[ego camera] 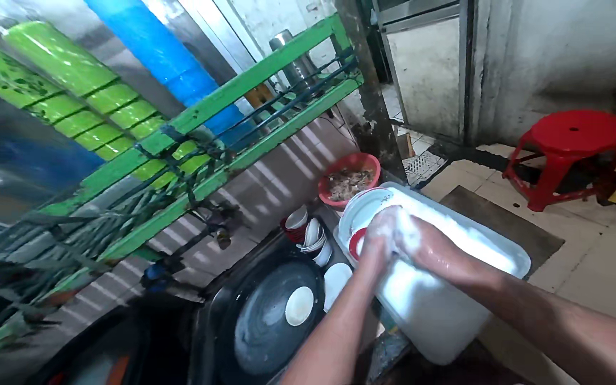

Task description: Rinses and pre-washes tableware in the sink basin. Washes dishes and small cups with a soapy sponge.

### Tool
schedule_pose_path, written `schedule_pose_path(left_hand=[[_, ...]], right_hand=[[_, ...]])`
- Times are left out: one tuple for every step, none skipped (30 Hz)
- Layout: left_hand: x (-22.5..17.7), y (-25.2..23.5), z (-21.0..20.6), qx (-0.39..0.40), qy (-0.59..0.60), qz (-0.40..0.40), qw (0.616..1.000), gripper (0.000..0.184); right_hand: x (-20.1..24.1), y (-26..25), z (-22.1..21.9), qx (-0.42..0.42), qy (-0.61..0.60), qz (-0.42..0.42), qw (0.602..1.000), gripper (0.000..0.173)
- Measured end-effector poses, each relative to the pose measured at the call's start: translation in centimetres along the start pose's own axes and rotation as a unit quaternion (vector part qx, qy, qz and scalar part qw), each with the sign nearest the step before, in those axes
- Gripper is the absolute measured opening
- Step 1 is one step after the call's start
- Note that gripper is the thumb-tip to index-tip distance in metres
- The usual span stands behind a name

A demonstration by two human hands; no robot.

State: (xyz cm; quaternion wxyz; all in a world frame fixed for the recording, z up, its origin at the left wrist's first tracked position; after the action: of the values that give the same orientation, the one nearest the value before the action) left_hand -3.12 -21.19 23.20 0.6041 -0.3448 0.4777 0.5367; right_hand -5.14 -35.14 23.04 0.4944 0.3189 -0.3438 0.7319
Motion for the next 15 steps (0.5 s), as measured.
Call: schedule_pose_path(left_hand=[[0.2,-0.4,0.7,0.043,0.081,0.066,0.994,0.033],[0.4,-1.0,1.3,0.087,0.158,0.136,0.974,0.034],[0.7,-1.4,1.9,0.123,0.209,0.195,0.950,0.036],[0.8,-1.5,2.2,0.146,0.246,0.237,0.928,0.038],[0.8,-1.4,2.2,0.158,0.280,0.263,0.910,0.042],[0.4,-1.1,1.9,0.156,0.309,0.270,0.899,0.046],[-0.4,-0.9,1.5,0.133,0.326,0.250,0.902,0.047],[-1.3,-0.7,1.1,0.091,0.318,0.195,0.923,0.043],[-2.0,-0.8,0.8,0.044,0.271,0.114,0.955,0.040],[-2.5,-1.0,0.6,-0.003,0.177,0.022,0.984,0.040],[-2.8,-1.2,0.5,-0.050,0.057,-0.061,0.995,0.043],[-2.9,-1.2,0.4,-0.100,-0.060,-0.124,0.985,0.041],[-2.7,-1.2,0.3,-0.141,-0.137,-0.171,0.965,0.039],[-2.2,-1.2,0.2,-0.172,-0.184,-0.215,0.944,0.037],[-1.1,-1.2,0.3,-0.188,-0.203,-0.264,0.924,0.036]], right_hand=[[-0.2,0.2,0.4,0.065,0.090,0.080,0.991,0.021],[-0.3,0.3,0.9,0.114,0.173,0.166,0.964,0.015],[-0.2,0.2,1.5,0.132,0.230,0.245,0.933,0.012],[-0.2,0.0,2.1,0.116,0.256,0.313,0.907,0.010],[-0.5,-0.4,2.5,0.074,0.265,0.372,0.886,0.011],[-1.0,-1.0,3.0,0.034,0.260,0.409,0.874,0.014],[-1.5,-1.5,3.2,-0.002,0.246,0.424,0.872,0.017],[-2.1,-1.8,3.0,-0.050,0.230,0.414,0.879,0.021],[-2.6,-1.8,2.3,-0.115,0.210,0.387,0.891,0.023],[-3.1,-1.9,1.0,-0.185,0.192,0.343,0.901,0.026],[-2.9,-1.9,-0.5,-0.236,0.171,0.282,0.914,0.028],[-1.9,-1.8,-1.7,-0.247,0.113,0.192,0.943,0.032],[-0.4,-1.4,-2.4,-0.215,0.017,0.078,0.973,0.037],[1.1,-1.2,-2.4,-0.159,-0.111,-0.044,0.980,0.039],[2.1,-0.9,-2.2,-0.108,-0.241,-0.134,0.955,0.036]])
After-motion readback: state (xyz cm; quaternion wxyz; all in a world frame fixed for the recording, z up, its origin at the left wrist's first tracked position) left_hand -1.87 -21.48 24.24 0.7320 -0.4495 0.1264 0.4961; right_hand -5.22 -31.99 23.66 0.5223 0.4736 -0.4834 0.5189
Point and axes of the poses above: each hand's wrist, its own y-axis away from the middle knuckle, its own z-axis out of the back of the hand, x = y × z, the point moved 1 cm from there along -y, towards the middle knuckle
